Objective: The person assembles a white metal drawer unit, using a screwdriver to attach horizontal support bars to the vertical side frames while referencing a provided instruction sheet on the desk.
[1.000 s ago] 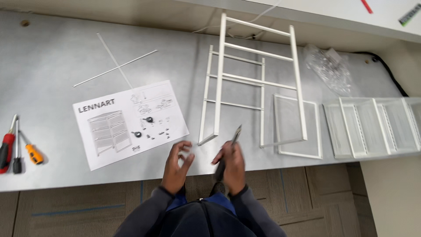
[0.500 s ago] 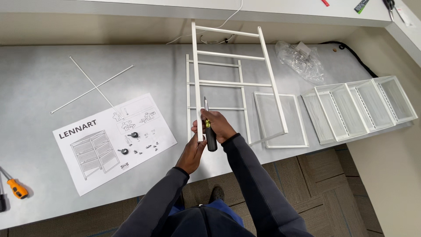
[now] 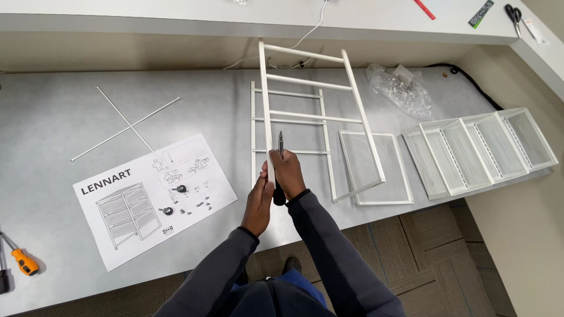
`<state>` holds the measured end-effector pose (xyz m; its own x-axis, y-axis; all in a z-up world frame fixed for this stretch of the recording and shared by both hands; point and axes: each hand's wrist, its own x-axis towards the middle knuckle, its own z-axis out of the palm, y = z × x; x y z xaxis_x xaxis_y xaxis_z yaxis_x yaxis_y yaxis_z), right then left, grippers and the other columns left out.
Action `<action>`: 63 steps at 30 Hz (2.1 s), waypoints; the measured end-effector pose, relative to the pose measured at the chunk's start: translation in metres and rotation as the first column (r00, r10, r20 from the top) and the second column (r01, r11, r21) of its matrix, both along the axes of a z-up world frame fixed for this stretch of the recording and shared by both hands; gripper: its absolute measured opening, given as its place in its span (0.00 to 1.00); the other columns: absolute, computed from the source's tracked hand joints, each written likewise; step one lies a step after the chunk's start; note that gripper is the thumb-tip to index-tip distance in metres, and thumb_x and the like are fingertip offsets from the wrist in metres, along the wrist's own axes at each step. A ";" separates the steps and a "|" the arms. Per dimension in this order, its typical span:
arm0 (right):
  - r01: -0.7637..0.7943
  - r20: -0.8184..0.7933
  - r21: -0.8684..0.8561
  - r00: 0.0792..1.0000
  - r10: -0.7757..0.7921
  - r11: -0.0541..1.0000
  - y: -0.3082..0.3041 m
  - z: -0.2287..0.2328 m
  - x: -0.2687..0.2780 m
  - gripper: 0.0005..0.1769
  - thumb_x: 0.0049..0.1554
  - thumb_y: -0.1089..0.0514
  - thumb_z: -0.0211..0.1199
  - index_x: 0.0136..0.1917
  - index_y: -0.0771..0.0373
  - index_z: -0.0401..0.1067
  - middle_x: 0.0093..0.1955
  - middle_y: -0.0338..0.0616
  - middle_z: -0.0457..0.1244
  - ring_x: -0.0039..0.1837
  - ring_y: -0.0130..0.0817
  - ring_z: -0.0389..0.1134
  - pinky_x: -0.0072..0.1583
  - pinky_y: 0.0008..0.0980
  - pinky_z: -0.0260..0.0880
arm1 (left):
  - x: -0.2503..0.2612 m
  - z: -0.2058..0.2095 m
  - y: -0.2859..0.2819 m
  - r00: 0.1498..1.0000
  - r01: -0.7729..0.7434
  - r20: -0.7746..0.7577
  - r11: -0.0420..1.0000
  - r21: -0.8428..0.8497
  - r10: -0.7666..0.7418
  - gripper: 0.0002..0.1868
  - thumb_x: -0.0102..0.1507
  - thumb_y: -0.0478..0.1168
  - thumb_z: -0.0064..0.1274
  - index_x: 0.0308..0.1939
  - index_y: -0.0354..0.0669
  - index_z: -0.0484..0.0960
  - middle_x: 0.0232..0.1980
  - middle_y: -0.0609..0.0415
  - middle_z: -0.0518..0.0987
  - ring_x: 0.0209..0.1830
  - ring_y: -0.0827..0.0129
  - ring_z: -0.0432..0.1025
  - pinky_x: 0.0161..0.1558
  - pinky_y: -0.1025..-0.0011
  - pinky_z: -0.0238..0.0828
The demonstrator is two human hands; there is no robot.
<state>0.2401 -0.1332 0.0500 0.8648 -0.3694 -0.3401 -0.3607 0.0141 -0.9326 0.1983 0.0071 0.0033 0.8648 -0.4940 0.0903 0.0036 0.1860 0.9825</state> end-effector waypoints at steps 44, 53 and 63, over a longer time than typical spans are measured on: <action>0.048 0.373 0.153 0.922 -0.102 0.987 -0.275 -0.072 -0.189 0.22 0.76 0.54 0.63 0.71 0.77 0.75 0.54 0.58 0.71 0.41 0.27 0.64 0.31 0.31 0.74 | -0.008 -0.047 0.007 0.971 -0.234 -0.019 0.967 0.100 0.237 0.20 0.89 0.45 0.26 0.42 0.51 0.62 0.36 0.66 0.55 0.36 0.76 0.51 0.38 0.74 0.53; 0.146 0.428 0.039 0.891 -0.149 0.988 -0.269 -0.117 -0.215 0.24 0.76 0.39 0.63 0.59 0.63 0.79 0.46 0.44 0.67 0.35 0.26 0.62 0.36 0.29 0.69 | -0.030 -0.035 0.009 0.942 -0.300 -0.095 0.932 0.202 0.323 0.22 0.85 0.50 0.33 0.36 0.49 0.59 0.35 0.59 0.58 0.35 0.70 0.55 0.40 0.65 0.53; 0.071 0.321 -0.091 0.946 -0.038 0.993 -0.258 -0.107 -0.252 0.33 0.75 0.30 0.57 0.67 0.60 0.82 0.39 0.36 0.70 0.29 0.21 0.61 0.32 0.25 0.67 | -0.030 -0.047 0.021 0.942 -0.244 -0.211 0.965 0.100 0.260 0.21 0.84 0.50 0.35 0.37 0.50 0.59 0.34 0.59 0.56 0.32 0.71 0.52 0.37 0.67 0.47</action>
<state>-0.0121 -0.3910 -0.0570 0.8994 -0.4370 -0.0092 -0.0462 -0.0740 -0.9962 0.1684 0.0283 -0.0439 0.9561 -0.2554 -0.1440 0.1836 0.1384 0.9732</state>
